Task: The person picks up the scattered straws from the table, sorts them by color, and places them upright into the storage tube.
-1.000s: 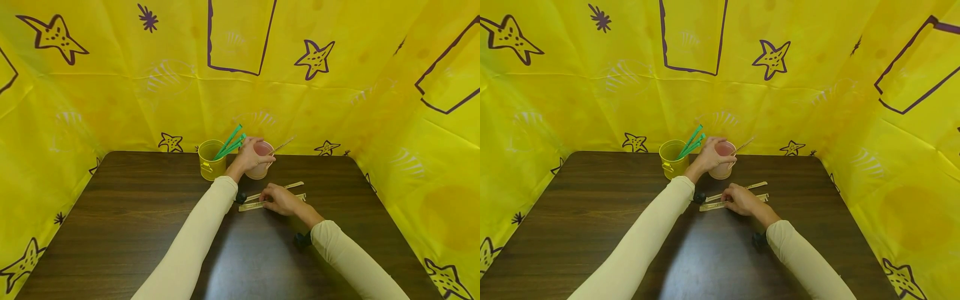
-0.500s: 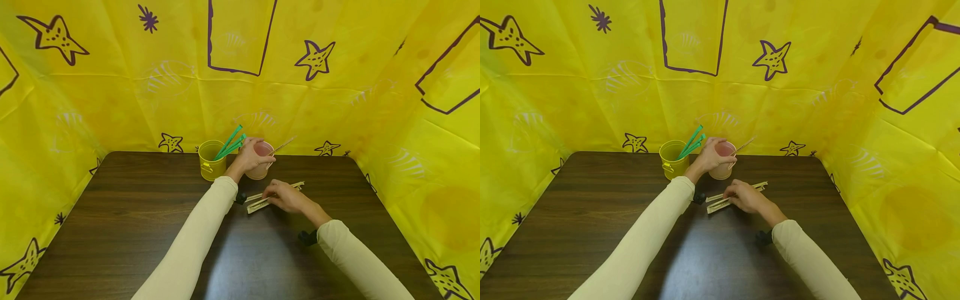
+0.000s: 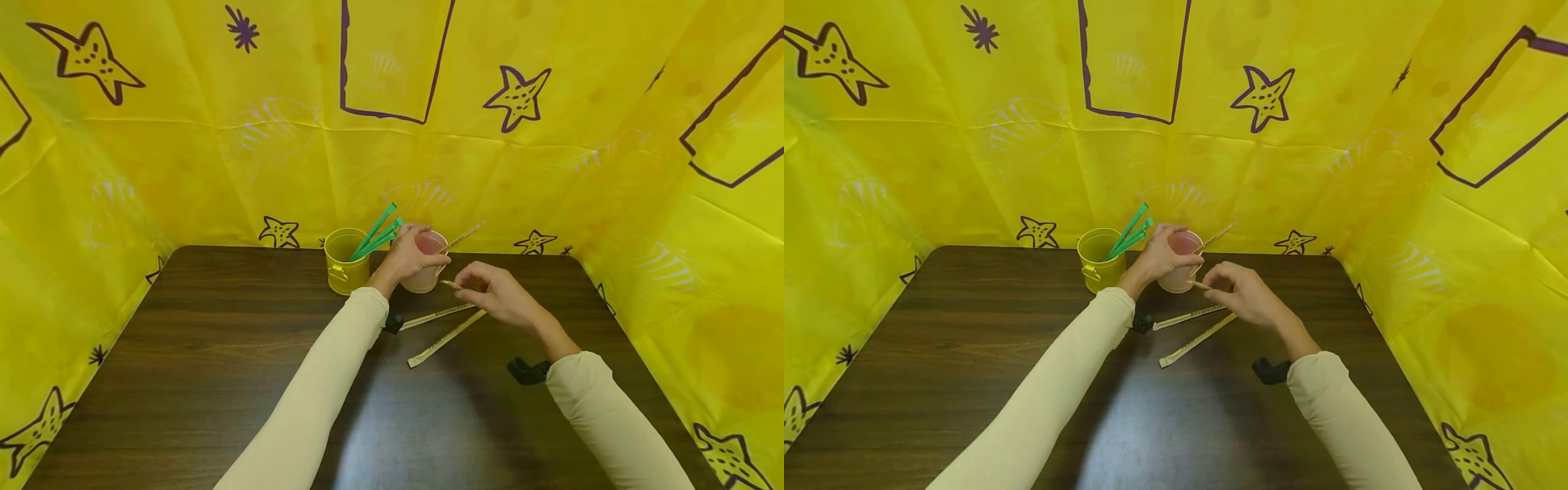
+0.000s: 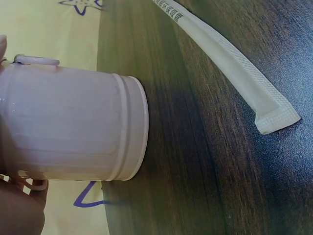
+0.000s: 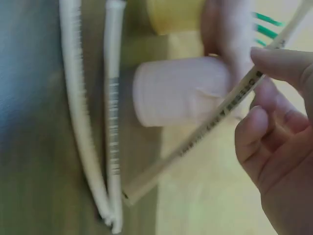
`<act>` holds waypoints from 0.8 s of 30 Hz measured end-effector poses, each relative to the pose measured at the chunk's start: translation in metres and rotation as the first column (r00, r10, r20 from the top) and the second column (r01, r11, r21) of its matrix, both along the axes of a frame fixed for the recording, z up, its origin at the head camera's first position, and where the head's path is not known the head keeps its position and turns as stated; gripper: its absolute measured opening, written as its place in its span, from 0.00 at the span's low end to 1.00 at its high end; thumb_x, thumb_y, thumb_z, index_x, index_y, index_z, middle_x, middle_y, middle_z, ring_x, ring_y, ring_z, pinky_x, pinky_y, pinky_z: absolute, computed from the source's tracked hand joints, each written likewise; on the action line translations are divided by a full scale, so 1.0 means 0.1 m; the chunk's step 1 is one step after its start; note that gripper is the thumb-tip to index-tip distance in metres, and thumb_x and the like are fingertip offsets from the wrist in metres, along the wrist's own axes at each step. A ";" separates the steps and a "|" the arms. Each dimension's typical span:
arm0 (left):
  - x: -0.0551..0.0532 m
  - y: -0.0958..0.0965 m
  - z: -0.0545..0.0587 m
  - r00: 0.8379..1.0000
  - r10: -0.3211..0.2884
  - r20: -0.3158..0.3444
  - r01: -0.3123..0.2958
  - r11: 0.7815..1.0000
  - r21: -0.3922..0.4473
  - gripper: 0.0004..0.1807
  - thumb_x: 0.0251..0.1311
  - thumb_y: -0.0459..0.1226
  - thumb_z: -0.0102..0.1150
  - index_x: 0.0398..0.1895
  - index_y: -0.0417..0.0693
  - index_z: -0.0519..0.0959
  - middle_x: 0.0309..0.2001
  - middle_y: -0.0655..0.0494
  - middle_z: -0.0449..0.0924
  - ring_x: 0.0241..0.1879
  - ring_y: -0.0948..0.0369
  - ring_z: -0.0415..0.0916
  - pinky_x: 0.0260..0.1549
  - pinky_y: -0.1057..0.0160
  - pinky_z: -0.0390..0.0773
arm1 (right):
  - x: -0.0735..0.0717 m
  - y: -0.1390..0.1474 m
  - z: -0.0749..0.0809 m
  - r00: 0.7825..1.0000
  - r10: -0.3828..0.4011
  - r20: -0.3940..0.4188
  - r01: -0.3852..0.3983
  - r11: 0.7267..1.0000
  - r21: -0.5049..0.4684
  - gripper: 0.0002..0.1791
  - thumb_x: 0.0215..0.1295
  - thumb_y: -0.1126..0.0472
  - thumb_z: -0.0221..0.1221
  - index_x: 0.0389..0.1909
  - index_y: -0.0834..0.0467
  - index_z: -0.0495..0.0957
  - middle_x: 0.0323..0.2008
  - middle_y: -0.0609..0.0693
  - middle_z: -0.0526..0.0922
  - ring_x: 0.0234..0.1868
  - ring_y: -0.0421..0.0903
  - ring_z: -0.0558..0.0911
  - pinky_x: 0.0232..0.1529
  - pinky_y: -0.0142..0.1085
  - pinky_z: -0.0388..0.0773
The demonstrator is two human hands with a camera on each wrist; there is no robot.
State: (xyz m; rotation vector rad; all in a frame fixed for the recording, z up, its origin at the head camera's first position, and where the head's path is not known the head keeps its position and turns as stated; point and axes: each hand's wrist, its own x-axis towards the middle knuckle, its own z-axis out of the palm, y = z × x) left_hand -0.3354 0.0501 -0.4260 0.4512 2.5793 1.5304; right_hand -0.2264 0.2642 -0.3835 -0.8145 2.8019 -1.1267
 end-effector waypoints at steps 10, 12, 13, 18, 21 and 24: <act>-0.02 0.02 -0.01 1.000 0.004 0.006 -0.004 1.000 0.022 0.48 0.51 0.52 0.78 0.74 0.52 0.66 0.73 0.53 0.57 0.64 0.49 0.69 0.63 0.49 0.75 | -0.02 0.07 0.54 0.982 -0.183 0.056 0.187 0.855 -0.483 0.08 0.70 0.64 0.64 0.46 0.59 0.77 0.37 0.41 0.82 0.17 0.39 0.69 0.20 0.32 0.67; -0.02 0.01 -0.01 1.000 0.007 0.000 -0.007 1.000 0.022 0.48 0.50 0.53 0.79 0.74 0.52 0.67 0.73 0.53 0.58 0.64 0.49 0.69 0.64 0.50 0.75 | -0.06 0.06 0.62 0.981 -0.190 0.049 0.182 0.788 -0.588 0.08 0.69 0.66 0.63 0.46 0.58 0.78 0.39 0.41 0.83 0.16 0.39 0.69 0.19 0.31 0.66; -0.01 0.01 -0.01 1.000 0.009 -0.002 -0.009 1.000 0.024 0.48 0.50 0.53 0.79 0.74 0.52 0.67 0.73 0.53 0.58 0.64 0.50 0.69 0.64 0.50 0.75 | -0.08 0.05 0.65 0.979 -0.198 0.051 0.186 0.754 -0.630 0.09 0.69 0.67 0.64 0.47 0.58 0.78 0.40 0.42 0.83 0.17 0.39 0.69 0.19 0.30 0.66; 0.00 -0.01 -0.01 1.000 0.013 0.000 -0.013 1.000 0.024 0.49 0.49 0.53 0.80 0.73 0.52 0.67 0.73 0.53 0.58 0.65 0.49 0.68 0.64 0.51 0.75 | -0.22 -0.02 0.71 0.974 -0.219 0.056 0.186 0.639 -0.746 0.09 0.68 0.69 0.63 0.46 0.58 0.79 0.38 0.43 0.83 0.14 0.38 0.66 0.16 0.28 0.62; 0.01 0.00 -0.01 1.000 0.002 0.007 -0.002 1.000 0.023 0.49 0.49 0.53 0.79 0.74 0.52 0.66 0.73 0.53 0.57 0.67 0.49 0.66 0.66 0.50 0.73 | -0.31 -0.07 0.69 0.971 -0.224 0.082 0.204 0.600 -0.773 0.08 0.68 0.69 0.63 0.45 0.57 0.79 0.36 0.44 0.82 0.13 0.38 0.62 0.16 0.29 0.58; 0.01 0.01 -0.01 1.000 -0.005 0.008 0.005 0.999 0.034 0.50 0.49 0.52 0.80 0.74 0.51 0.67 0.73 0.52 0.57 0.70 0.49 0.63 0.69 0.50 0.70 | -0.41 -0.12 0.65 0.962 -0.254 0.104 0.241 0.600 -0.763 0.08 0.67 0.66 0.65 0.45 0.56 0.79 0.34 0.44 0.81 0.13 0.37 0.61 0.15 0.28 0.58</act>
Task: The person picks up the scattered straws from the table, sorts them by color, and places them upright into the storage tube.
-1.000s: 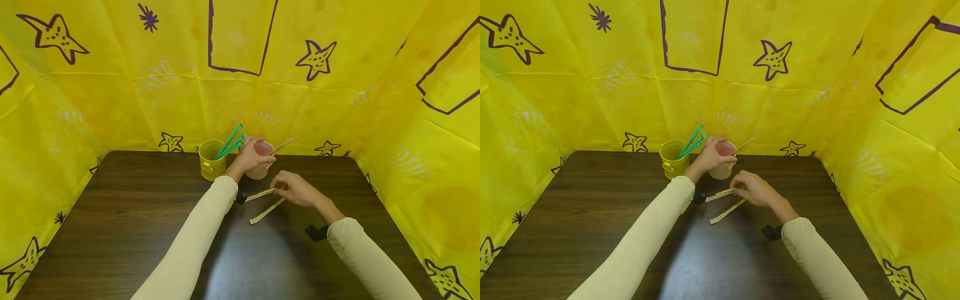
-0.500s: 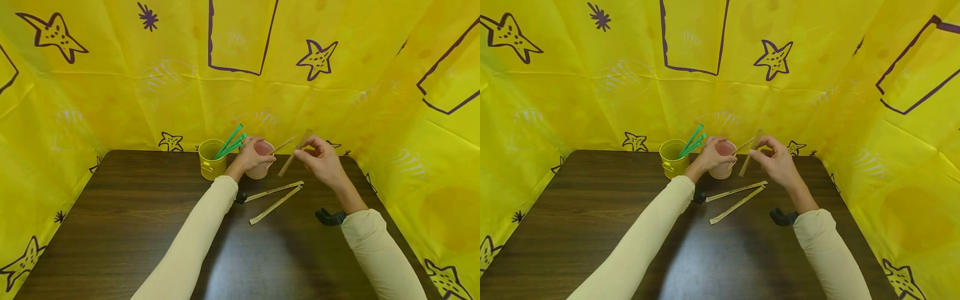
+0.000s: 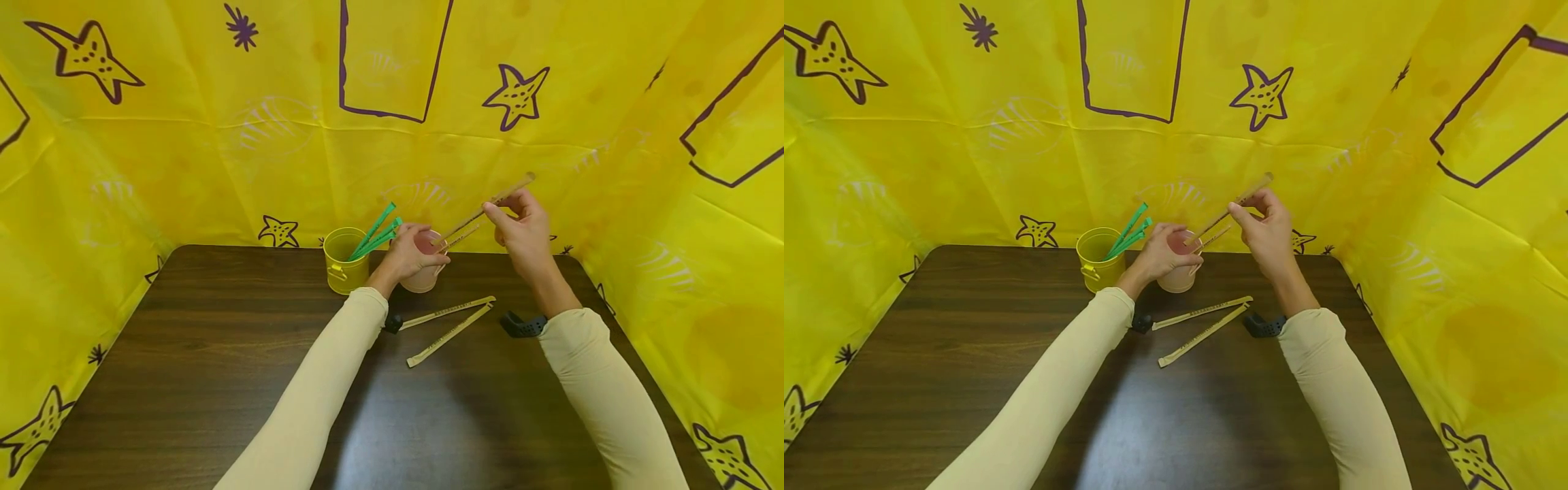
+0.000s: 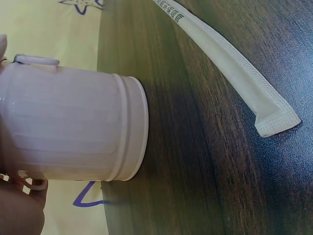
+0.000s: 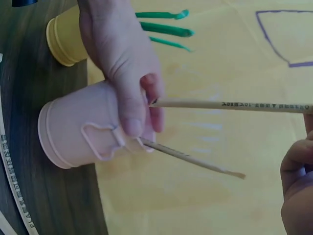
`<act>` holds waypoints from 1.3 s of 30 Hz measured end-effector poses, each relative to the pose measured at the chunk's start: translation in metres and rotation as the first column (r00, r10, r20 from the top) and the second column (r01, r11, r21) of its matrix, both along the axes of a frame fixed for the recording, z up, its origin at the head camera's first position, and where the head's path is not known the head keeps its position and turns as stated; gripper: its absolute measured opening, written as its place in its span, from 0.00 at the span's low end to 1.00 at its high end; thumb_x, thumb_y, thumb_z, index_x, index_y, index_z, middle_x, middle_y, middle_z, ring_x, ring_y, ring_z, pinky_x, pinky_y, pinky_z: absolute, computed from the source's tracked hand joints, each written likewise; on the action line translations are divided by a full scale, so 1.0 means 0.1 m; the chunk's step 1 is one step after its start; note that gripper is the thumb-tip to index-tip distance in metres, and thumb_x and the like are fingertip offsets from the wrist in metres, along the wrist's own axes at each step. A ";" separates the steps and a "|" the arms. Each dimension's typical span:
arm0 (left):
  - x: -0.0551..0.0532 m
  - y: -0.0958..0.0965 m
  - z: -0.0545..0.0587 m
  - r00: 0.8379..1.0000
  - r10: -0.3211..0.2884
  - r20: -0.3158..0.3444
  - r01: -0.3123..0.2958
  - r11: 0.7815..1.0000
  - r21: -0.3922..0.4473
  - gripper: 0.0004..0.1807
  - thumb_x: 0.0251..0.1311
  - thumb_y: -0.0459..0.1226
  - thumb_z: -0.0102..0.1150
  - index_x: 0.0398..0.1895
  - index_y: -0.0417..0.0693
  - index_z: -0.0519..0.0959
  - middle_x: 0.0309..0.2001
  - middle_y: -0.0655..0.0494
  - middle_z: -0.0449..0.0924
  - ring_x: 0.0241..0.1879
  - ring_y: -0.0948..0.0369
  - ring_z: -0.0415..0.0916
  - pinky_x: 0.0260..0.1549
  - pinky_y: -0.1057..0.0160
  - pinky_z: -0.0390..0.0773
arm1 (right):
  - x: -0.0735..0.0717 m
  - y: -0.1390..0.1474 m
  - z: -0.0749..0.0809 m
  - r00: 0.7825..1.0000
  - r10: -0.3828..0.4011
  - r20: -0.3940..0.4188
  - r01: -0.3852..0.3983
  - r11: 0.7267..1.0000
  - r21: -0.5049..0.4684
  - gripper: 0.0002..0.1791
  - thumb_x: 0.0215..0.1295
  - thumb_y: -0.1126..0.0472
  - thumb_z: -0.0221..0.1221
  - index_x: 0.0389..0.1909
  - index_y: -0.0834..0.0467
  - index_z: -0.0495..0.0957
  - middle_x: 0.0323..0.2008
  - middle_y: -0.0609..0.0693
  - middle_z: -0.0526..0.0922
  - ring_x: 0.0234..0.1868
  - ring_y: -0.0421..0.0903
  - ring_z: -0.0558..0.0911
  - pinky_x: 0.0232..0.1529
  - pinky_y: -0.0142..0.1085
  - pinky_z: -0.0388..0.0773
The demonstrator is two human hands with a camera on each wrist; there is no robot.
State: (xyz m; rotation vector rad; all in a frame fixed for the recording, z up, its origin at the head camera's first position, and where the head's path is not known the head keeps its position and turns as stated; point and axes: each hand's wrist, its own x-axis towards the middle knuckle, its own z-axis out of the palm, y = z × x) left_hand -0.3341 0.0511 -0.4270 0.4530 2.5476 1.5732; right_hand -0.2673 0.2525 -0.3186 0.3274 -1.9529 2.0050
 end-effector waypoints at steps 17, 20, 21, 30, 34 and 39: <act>0.02 0.01 0.03 1.000 0.008 -0.005 -0.008 1.000 0.012 0.50 0.48 0.53 0.80 0.74 0.51 0.67 0.71 0.53 0.59 0.63 0.52 0.69 0.64 0.52 0.75 | -0.36 -0.11 -0.35 0.971 -0.197 0.138 0.136 0.923 0.359 0.10 0.65 0.57 0.70 0.39 0.56 0.79 0.31 0.35 0.81 0.26 0.37 0.69 0.22 0.28 0.62; 0.02 0.00 0.03 1.000 0.011 -0.010 -0.011 1.000 0.015 0.49 0.49 0.53 0.80 0.74 0.51 0.67 0.71 0.53 0.60 0.64 0.51 0.69 0.64 0.52 0.75 | -0.36 -0.13 -0.36 0.971 -0.195 0.141 0.134 0.924 0.358 0.12 0.64 0.56 0.70 0.40 0.58 0.79 0.31 0.35 0.81 0.28 0.39 0.69 0.22 0.28 0.62; 0.02 0.00 0.03 1.000 0.012 -0.010 -0.012 1.000 0.014 0.49 0.49 0.53 0.80 0.74 0.51 0.67 0.71 0.53 0.60 0.64 0.51 0.69 0.64 0.51 0.74 | -0.36 -0.14 -0.37 0.971 -0.193 0.142 0.131 0.924 0.360 0.12 0.65 0.56 0.70 0.41 0.59 0.79 0.31 0.35 0.81 0.28 0.39 0.70 0.22 0.28 0.62; 0.02 -0.01 0.01 1.000 0.015 -0.004 -0.015 1.000 0.014 0.50 0.48 0.53 0.80 0.74 0.52 0.67 0.72 0.53 0.59 0.65 0.51 0.68 0.65 0.51 0.74 | -0.32 -0.17 -0.42 0.977 -0.127 0.171 0.054 0.925 0.376 0.19 0.65 0.57 0.69 0.50 0.64 0.78 0.42 0.42 0.84 0.34 0.34 0.78 0.29 0.26 0.70; 0.01 -0.01 0.00 1.000 0.019 -0.003 -0.019 1.000 0.011 0.50 0.48 0.54 0.80 0.74 0.52 0.67 0.71 0.53 0.60 0.63 0.51 0.70 0.63 0.52 0.76 | -0.28 -0.15 -0.41 0.976 -0.114 0.187 0.031 0.917 0.398 0.25 0.65 0.54 0.70 0.58 0.61 0.77 0.55 0.52 0.83 0.40 0.34 0.77 0.34 0.25 0.72; 0.00 -0.01 0.00 1.000 0.011 0.004 -0.011 1.000 0.009 0.50 0.48 0.54 0.80 0.74 0.52 0.67 0.72 0.53 0.59 0.64 0.50 0.69 0.64 0.50 0.75 | -0.21 -0.01 -0.40 0.956 -0.171 0.239 0.070 0.923 0.379 0.34 0.64 0.50 0.70 0.68 0.57 0.72 0.62 0.55 0.76 0.35 0.35 0.74 0.33 0.27 0.73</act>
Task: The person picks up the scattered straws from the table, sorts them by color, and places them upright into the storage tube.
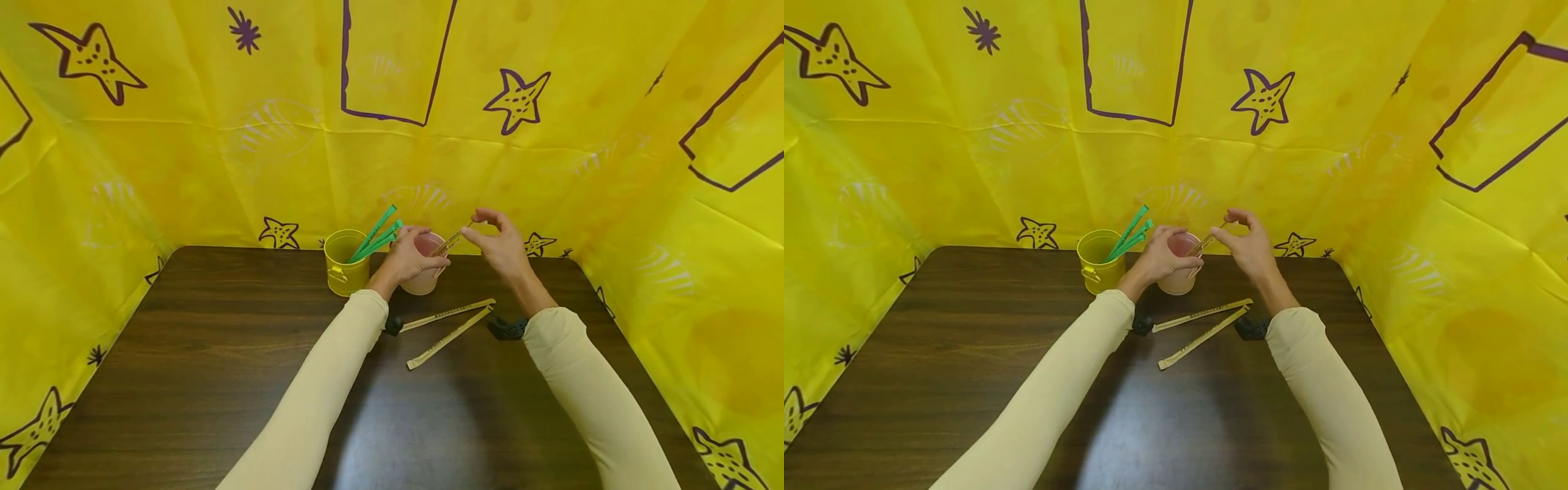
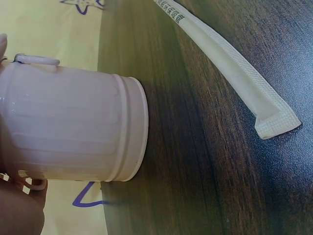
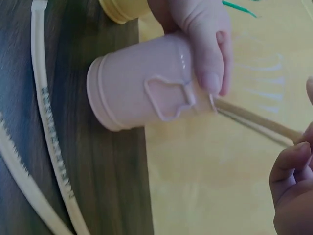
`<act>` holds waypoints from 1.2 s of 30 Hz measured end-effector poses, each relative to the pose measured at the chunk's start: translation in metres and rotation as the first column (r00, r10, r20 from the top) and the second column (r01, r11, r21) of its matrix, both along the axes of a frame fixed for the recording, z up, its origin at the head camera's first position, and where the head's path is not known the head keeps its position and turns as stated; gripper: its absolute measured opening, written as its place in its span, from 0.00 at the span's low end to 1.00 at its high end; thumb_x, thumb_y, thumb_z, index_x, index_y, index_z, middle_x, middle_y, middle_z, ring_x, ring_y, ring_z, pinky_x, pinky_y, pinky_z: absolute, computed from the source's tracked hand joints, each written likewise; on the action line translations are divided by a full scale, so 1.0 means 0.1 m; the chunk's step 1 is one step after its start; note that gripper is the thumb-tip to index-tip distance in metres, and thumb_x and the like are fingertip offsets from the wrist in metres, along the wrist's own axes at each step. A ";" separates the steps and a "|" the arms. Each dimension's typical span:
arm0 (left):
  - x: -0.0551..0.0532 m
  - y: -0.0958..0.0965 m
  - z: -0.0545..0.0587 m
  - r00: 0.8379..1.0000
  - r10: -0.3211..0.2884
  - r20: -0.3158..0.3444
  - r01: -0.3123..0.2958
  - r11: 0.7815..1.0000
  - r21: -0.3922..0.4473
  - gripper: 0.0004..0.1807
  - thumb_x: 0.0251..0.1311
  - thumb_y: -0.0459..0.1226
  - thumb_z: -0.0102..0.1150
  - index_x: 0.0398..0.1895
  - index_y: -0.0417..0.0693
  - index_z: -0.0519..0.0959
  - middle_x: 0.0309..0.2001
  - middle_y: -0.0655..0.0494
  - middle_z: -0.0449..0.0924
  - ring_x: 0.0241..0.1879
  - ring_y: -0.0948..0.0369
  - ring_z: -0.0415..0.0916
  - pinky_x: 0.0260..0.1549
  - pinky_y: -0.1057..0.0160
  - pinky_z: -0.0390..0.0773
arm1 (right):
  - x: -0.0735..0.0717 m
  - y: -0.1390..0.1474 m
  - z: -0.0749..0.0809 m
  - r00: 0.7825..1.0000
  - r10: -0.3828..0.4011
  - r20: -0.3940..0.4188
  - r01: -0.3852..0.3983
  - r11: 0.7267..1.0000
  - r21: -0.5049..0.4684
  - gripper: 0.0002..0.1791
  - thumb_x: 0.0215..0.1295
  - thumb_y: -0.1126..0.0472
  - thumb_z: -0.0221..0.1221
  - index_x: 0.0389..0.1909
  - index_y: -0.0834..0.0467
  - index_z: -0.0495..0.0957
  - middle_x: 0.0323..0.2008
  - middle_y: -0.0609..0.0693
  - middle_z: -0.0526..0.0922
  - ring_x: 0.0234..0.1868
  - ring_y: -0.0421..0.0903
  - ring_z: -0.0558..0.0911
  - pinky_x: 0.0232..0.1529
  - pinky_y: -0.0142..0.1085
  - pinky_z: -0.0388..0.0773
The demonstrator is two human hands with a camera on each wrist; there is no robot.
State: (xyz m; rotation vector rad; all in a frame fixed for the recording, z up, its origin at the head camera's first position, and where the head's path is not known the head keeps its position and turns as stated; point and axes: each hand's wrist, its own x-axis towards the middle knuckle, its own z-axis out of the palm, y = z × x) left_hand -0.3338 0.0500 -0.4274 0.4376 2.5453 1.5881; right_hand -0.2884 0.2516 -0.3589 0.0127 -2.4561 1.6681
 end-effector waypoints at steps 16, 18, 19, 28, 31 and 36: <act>0.01 0.00 0.01 1.000 -0.004 -0.007 0.004 0.999 -0.048 0.51 0.49 0.58 0.78 0.75 0.55 0.66 0.73 0.53 0.58 0.66 0.50 0.69 0.65 0.49 0.75 | 0.48 0.19 -0.51 0.938 0.302 0.169 -0.346 0.840 0.418 0.16 0.67 0.51 0.68 0.49 0.56 0.82 0.45 0.53 0.86 0.22 0.40 0.72 0.26 0.33 0.72; 0.02 0.00 0.01 1.000 -0.001 -0.005 0.001 0.999 -0.047 0.50 0.50 0.57 0.78 0.75 0.55 0.66 0.74 0.52 0.58 0.66 0.49 0.68 0.65 0.48 0.75 | 0.55 0.14 -0.60 0.907 0.380 0.180 -0.419 0.783 0.460 0.14 0.66 0.55 0.69 0.47 0.57 0.83 0.44 0.52 0.87 0.24 0.41 0.74 0.28 0.34 0.74; 0.02 0.00 0.01 1.000 0.001 -0.004 -0.001 0.999 -0.048 0.50 0.50 0.57 0.78 0.75 0.55 0.66 0.74 0.52 0.58 0.66 0.49 0.68 0.65 0.48 0.75 | 0.58 0.12 -0.64 0.892 0.417 0.178 -0.448 0.754 0.480 0.13 0.65 0.56 0.69 0.46 0.58 0.84 0.44 0.52 0.87 0.27 0.43 0.77 0.31 0.36 0.77; 0.01 -0.02 0.00 1.000 0.014 0.006 -0.014 0.999 -0.043 0.50 0.49 0.58 0.77 0.75 0.57 0.66 0.75 0.54 0.56 0.70 0.48 0.65 0.67 0.47 0.72 | 0.74 -0.05 -0.84 0.776 0.617 0.127 -0.539 0.546 0.641 0.13 0.61 0.61 0.72 0.45 0.58 0.85 0.44 0.51 0.83 0.43 0.47 0.82 0.46 0.40 0.81; 0.01 -0.02 0.00 1.000 0.020 -0.001 -0.020 0.999 -0.037 0.49 0.49 0.58 0.78 0.74 0.57 0.67 0.75 0.54 0.56 0.69 0.49 0.65 0.67 0.47 0.73 | 0.75 -0.07 -0.87 0.768 0.622 0.150 -0.555 0.531 0.640 0.13 0.61 0.61 0.72 0.46 0.58 0.85 0.44 0.51 0.81 0.42 0.45 0.81 0.46 0.37 0.81; 0.01 -0.01 0.00 1.000 0.009 -0.004 -0.009 0.999 -0.040 0.50 0.49 0.58 0.78 0.75 0.57 0.66 0.75 0.53 0.56 0.68 0.49 0.67 0.66 0.48 0.74 | 0.78 -0.09 -0.96 0.770 0.612 0.179 -0.565 0.524 0.638 0.11 0.61 0.60 0.72 0.44 0.55 0.85 0.44 0.50 0.80 0.44 0.45 0.81 0.46 0.37 0.81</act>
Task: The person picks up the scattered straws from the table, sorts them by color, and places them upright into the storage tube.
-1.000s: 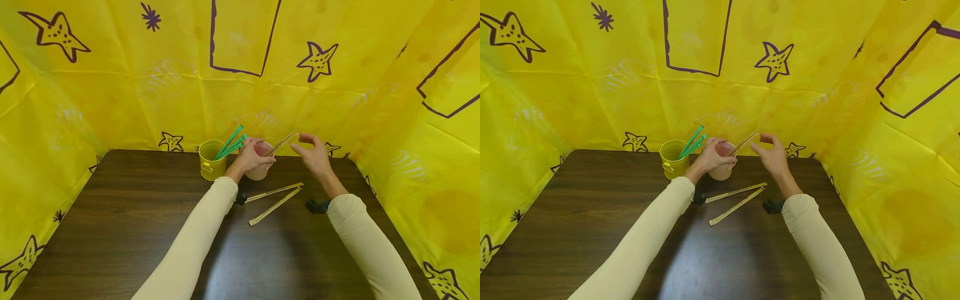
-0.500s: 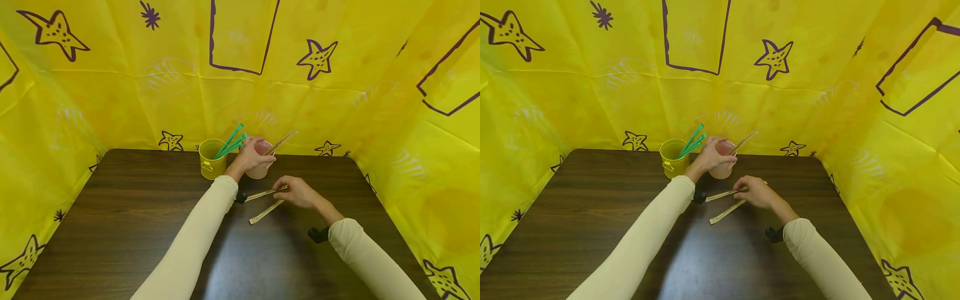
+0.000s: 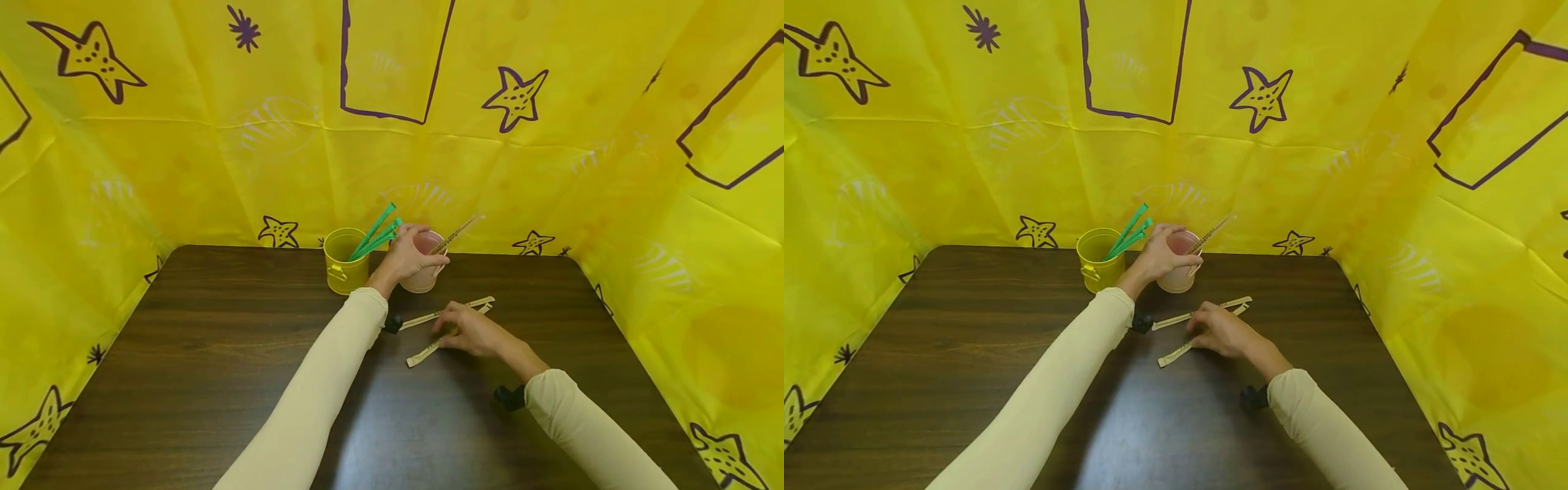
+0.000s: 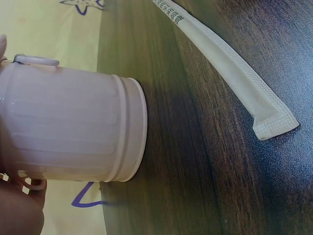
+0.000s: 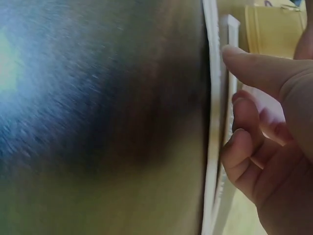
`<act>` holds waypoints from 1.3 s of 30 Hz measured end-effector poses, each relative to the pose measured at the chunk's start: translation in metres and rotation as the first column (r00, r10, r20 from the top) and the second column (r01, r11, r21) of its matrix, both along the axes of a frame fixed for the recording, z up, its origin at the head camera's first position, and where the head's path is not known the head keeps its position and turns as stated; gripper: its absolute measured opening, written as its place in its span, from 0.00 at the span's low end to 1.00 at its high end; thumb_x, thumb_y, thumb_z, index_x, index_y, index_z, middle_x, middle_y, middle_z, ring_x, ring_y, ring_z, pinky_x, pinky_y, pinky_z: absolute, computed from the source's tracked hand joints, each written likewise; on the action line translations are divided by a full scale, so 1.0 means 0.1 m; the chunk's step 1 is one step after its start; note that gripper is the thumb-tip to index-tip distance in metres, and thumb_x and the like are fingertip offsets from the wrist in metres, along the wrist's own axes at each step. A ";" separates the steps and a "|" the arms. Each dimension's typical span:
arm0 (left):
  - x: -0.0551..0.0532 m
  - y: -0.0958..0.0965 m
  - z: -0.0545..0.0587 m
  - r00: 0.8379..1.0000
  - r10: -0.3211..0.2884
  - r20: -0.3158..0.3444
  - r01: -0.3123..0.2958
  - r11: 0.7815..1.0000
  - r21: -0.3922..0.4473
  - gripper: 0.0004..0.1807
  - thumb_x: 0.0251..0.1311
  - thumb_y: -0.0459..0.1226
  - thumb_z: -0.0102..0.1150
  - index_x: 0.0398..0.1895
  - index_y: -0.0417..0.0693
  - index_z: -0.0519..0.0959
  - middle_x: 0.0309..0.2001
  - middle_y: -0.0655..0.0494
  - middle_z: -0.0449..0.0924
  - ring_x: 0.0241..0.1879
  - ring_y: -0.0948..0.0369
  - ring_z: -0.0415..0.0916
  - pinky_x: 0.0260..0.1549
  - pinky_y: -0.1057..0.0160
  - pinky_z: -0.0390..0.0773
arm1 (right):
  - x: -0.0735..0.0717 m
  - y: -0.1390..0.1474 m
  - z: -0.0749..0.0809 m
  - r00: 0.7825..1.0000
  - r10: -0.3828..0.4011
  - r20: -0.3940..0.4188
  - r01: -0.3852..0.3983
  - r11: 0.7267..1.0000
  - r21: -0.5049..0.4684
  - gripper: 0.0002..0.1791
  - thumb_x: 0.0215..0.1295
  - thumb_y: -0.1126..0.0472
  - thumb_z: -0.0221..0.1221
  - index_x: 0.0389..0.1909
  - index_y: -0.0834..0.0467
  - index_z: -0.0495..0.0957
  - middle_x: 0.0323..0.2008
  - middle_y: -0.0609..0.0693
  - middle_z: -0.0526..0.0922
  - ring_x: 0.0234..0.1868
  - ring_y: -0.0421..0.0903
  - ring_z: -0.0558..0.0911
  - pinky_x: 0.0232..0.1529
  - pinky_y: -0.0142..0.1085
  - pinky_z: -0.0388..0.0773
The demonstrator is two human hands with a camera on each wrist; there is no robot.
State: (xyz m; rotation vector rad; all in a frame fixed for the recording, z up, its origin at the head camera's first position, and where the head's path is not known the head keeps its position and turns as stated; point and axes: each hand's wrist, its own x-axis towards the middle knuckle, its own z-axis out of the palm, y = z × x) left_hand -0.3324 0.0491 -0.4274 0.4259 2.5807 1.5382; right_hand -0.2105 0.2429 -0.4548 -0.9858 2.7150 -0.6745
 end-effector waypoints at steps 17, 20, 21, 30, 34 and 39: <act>0.01 0.00 0.00 1.000 -0.012 0.004 0.012 1.000 0.010 0.50 0.50 0.57 0.77 0.75 0.55 0.65 0.75 0.53 0.56 0.68 0.49 0.67 0.66 0.48 0.73 | 0.06 -0.07 -0.13 0.999 0.032 -0.029 -0.032 0.999 -0.019 0.05 0.64 0.58 0.69 0.34 0.50 0.81 0.38 0.44 0.77 0.39 0.41 0.78 0.44 0.34 0.76; 0.01 0.00 0.00 1.000 -0.017 0.010 0.017 1.000 0.023 0.51 0.49 0.56 0.78 0.76 0.54 0.65 0.75 0.52 0.57 0.68 0.49 0.67 0.66 0.48 0.73 | 0.07 -0.06 -0.12 0.999 0.039 -0.014 -0.040 0.998 -0.049 0.05 0.64 0.58 0.69 0.35 0.50 0.81 0.37 0.42 0.80 0.40 0.40 0.79 0.45 0.34 0.77; 0.01 -0.01 0.00 1.000 -0.020 0.009 0.020 1.000 0.023 0.51 0.50 0.56 0.78 0.76 0.54 0.65 0.75 0.52 0.57 0.68 0.49 0.67 0.66 0.48 0.73 | 0.07 -0.05 -0.11 0.999 0.039 -0.003 -0.040 0.997 -0.067 0.05 0.64 0.58 0.69 0.35 0.50 0.81 0.37 0.42 0.81 0.40 0.39 0.79 0.45 0.34 0.78; 0.01 -0.01 -0.01 1.000 -0.014 -0.008 0.014 1.000 0.012 0.50 0.49 0.57 0.78 0.75 0.55 0.66 0.74 0.52 0.57 0.66 0.50 0.69 0.65 0.49 0.75 | 0.05 0.11 0.17 0.982 -0.146 0.117 0.176 0.936 -0.306 0.07 0.69 0.58 0.66 0.46 0.49 0.83 0.41 0.46 0.85 0.33 0.42 0.78 0.34 0.31 0.75; 0.01 -0.01 -0.01 1.000 -0.012 -0.004 0.012 1.000 0.014 0.50 0.49 0.57 0.78 0.75 0.56 0.66 0.74 0.53 0.57 0.65 0.50 0.69 0.64 0.49 0.75 | 0.03 0.17 0.35 0.956 -0.260 0.135 0.292 0.883 -0.368 0.11 0.73 0.57 0.62 0.53 0.49 0.82 0.44 0.50 0.83 0.28 0.44 0.77 0.29 0.32 0.76; 0.01 -0.01 -0.01 1.000 -0.012 -0.007 0.012 1.000 0.029 0.50 0.49 0.57 0.78 0.75 0.55 0.66 0.74 0.53 0.57 0.66 0.50 0.68 0.65 0.48 0.74 | 0.00 0.24 0.57 0.917 -0.371 0.148 0.397 0.801 -0.448 0.13 0.74 0.56 0.60 0.56 0.53 0.79 0.46 0.54 0.82 0.26 0.45 0.78 0.26 0.34 0.77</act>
